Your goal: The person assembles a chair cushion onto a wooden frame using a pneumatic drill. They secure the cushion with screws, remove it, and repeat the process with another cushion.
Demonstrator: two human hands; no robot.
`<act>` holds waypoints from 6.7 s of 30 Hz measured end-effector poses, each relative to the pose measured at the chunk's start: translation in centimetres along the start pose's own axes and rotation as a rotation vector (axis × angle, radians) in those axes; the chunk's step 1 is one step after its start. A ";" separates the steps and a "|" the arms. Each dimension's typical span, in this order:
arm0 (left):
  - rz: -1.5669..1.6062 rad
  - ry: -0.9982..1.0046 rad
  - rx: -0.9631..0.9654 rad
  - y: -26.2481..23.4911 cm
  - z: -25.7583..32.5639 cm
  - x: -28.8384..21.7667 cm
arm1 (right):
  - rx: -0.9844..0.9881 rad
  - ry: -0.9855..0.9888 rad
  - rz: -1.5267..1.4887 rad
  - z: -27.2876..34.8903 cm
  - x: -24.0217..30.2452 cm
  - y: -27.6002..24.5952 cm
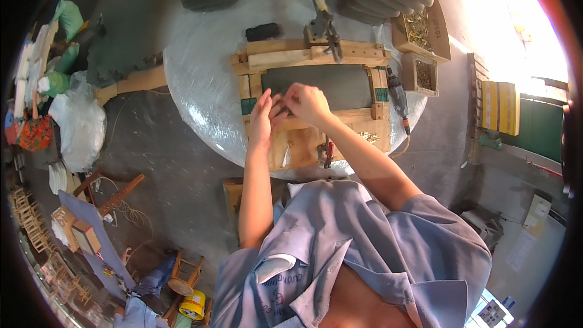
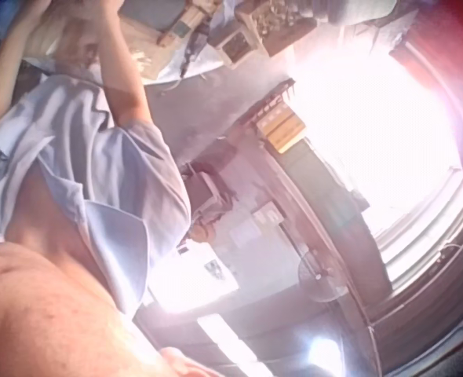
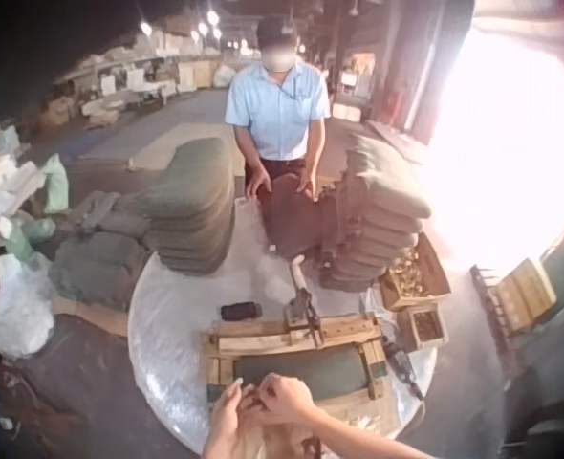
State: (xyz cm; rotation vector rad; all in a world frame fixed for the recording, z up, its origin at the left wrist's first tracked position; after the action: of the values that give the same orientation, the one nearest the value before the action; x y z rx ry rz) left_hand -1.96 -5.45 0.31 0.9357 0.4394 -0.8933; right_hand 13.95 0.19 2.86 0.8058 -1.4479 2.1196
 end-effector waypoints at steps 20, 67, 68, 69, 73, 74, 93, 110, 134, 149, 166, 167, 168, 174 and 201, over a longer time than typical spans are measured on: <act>-0.097 -0.028 -0.334 -18.9 8.1 1.6 | -0.384 0.137 0.306 -6.7 3.3 8.3; -0.275 -0.304 0.390 33.3 5.1 23.3 | -0.779 0.061 -0.257 33.6 -15.7 -24.6; -0.238 -0.315 0.362 33.9 5.2 23.7 | -0.743 0.128 -0.580 34.4 -19.0 -20.9; -0.194 -0.329 0.326 34.2 5.5 24.1 | -0.682 0.193 -0.900 34.4 -21.4 -18.1; -0.029 -0.424 0.404 38.5 8.1 23.0 | -0.797 0.317 -1.399 32.9 -23.5 -15.6; 0.031 -0.454 0.439 39.5 9.0 22.7 | -0.716 0.059 -1.580 31.8 -20.7 -19.3; -0.669 -0.359 0.084 13.1 7.3 17.3 | -1.299 0.096 -1.250 14.1 -39.0 -33.9; -0.621 -0.217 0.280 26.9 -1.1 19.2 | -1.281 0.101 -1.368 16.9 -40.0 -33.4; -0.649 0.076 0.346 39.9 -2.2 17.6 | -0.946 -0.228 -1.229 32.2 -21.1 -30.9; 0.400 -0.308 0.587 29.4 1.9 17.3 | -0.808 -0.266 -1.141 33.0 -16.7 -26.0; 0.036 -0.264 0.561 28.6 3.9 16.6 | -0.875 -0.249 -1.155 32.9 -15.2 -25.2; 0.068 -0.290 0.571 28.1 3.7 16.9 | -0.881 -0.253 -1.158 33.0 -15.2 -25.1; 0.100 -0.317 0.584 27.7 3.6 17.0 | -0.890 -0.258 -1.160 33.0 -15.2 -25.1; 0.189 -0.301 0.534 26.9 4.3 17.3 | -0.879 -0.239 -1.194 32.9 -15.4 -24.8; -0.694 -0.018 0.606 21.3 -1.7 14.6 | -0.626 -0.033 -1.286 28.2 -18.0 -27.9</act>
State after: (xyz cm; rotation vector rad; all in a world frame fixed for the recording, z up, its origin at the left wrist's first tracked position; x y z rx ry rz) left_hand 23.90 -4.71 0.25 1.3527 0.4966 -1.7265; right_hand 51.19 -17.16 17.29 1.0635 -0.9981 0.6529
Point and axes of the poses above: each hand's wrist, its own z-axis away from the middle knuckle, its own y-axis out of the palm, x = y × z, the point moved 5 cm from there along -z, towards the middle knuckle, and after that the axes turned 3 degrees about x, right-handed, at the moved point
